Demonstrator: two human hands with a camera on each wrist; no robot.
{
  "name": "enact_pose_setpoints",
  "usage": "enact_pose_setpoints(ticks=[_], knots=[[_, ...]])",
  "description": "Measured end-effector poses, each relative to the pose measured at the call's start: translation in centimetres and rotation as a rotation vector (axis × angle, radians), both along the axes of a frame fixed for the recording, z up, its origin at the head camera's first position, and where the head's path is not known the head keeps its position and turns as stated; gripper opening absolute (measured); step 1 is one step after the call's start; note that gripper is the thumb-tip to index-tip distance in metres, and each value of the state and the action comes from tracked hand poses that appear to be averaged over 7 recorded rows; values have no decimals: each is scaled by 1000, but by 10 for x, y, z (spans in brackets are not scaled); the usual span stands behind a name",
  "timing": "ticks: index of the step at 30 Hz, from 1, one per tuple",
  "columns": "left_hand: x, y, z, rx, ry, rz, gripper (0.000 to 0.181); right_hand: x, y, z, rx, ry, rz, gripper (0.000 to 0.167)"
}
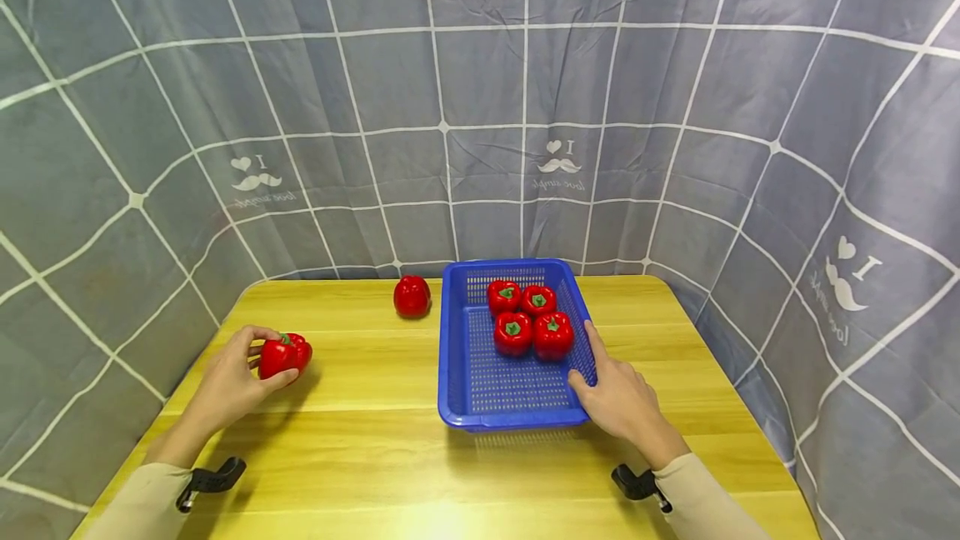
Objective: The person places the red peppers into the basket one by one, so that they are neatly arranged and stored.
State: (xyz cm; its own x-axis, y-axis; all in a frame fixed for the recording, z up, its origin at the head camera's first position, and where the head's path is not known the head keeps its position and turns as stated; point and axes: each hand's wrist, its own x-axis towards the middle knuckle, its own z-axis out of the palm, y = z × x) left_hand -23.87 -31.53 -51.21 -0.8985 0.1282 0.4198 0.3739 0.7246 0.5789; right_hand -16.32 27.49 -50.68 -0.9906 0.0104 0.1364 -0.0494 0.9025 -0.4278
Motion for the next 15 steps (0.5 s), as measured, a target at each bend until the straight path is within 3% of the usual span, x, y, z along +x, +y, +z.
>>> enact_pose_setpoints(ticks=[6,15], knots=[[0,18,3,9,-24,-32,65,2,1,-1,-6,-10,-11,92],[-2,34,5,-11,21,-67,62,1,-1,1,17,-5,-9,91]])
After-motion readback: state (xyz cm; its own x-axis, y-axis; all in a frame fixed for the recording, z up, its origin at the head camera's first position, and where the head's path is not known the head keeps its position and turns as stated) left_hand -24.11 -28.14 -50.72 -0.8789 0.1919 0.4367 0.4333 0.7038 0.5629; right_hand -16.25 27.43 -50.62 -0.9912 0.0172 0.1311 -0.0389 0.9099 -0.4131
